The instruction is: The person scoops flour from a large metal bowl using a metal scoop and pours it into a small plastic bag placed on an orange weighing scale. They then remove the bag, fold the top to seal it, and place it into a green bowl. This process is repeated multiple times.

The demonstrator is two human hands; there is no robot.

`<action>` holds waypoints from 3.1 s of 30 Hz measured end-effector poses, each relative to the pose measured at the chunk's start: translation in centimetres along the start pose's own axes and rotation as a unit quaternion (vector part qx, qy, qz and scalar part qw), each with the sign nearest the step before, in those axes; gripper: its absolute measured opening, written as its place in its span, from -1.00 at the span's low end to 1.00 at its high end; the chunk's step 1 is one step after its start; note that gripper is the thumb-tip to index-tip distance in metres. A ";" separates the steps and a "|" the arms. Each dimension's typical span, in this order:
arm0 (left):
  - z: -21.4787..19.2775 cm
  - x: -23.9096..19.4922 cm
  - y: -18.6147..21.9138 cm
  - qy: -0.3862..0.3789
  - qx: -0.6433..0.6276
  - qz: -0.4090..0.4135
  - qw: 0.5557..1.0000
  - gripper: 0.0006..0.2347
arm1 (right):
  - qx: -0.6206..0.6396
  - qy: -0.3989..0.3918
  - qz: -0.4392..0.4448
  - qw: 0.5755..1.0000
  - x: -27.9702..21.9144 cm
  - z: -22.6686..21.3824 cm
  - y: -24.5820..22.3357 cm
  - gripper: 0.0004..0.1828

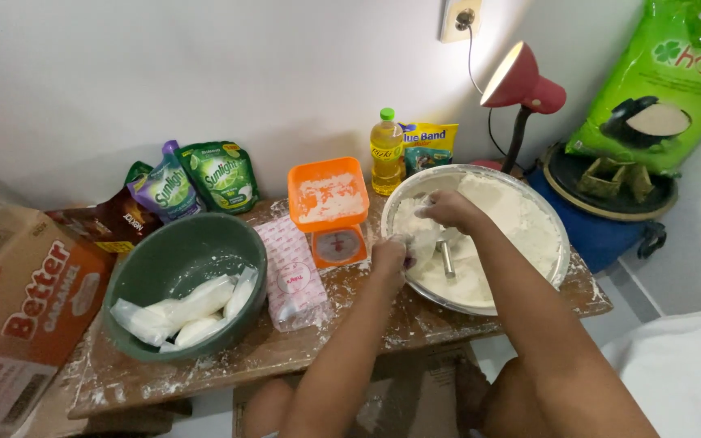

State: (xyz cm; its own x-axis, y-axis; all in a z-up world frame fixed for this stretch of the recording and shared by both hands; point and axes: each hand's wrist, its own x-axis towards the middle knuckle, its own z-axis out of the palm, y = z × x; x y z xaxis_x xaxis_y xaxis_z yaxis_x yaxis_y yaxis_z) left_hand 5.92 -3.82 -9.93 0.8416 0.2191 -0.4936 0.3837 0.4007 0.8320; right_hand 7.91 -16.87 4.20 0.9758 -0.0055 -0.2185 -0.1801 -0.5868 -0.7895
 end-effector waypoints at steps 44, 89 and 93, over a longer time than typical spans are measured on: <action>2.5 -13.5 20.6 -0.028 0.154 0.274 0.949 -0.81 | -0.011 0.208 -0.072 0.975 -8.6 -7.9 -9.0 -0.85; -9.7 -8.5 31.2 0.102 0.179 0.337 0.919 -0.80 | -0.032 0.138 -0.149 0.979 -0.4 4.0 -21.0 -0.82; -10.1 -5.7 30.3 0.086 0.210 0.358 0.906 -0.81 | 0.038 0.136 -0.131 0.981 1.1 5.8 -19.9 -0.81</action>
State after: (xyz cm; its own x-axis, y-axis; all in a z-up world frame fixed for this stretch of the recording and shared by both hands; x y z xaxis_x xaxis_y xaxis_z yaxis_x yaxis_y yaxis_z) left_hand 8.89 16.11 15.58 0.8740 0.4389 0.2086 -0.0956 -0.2657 0.9593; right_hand 11.83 -0.55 16.34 0.9850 -0.0851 0.1501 0.0820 -0.5343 -0.8413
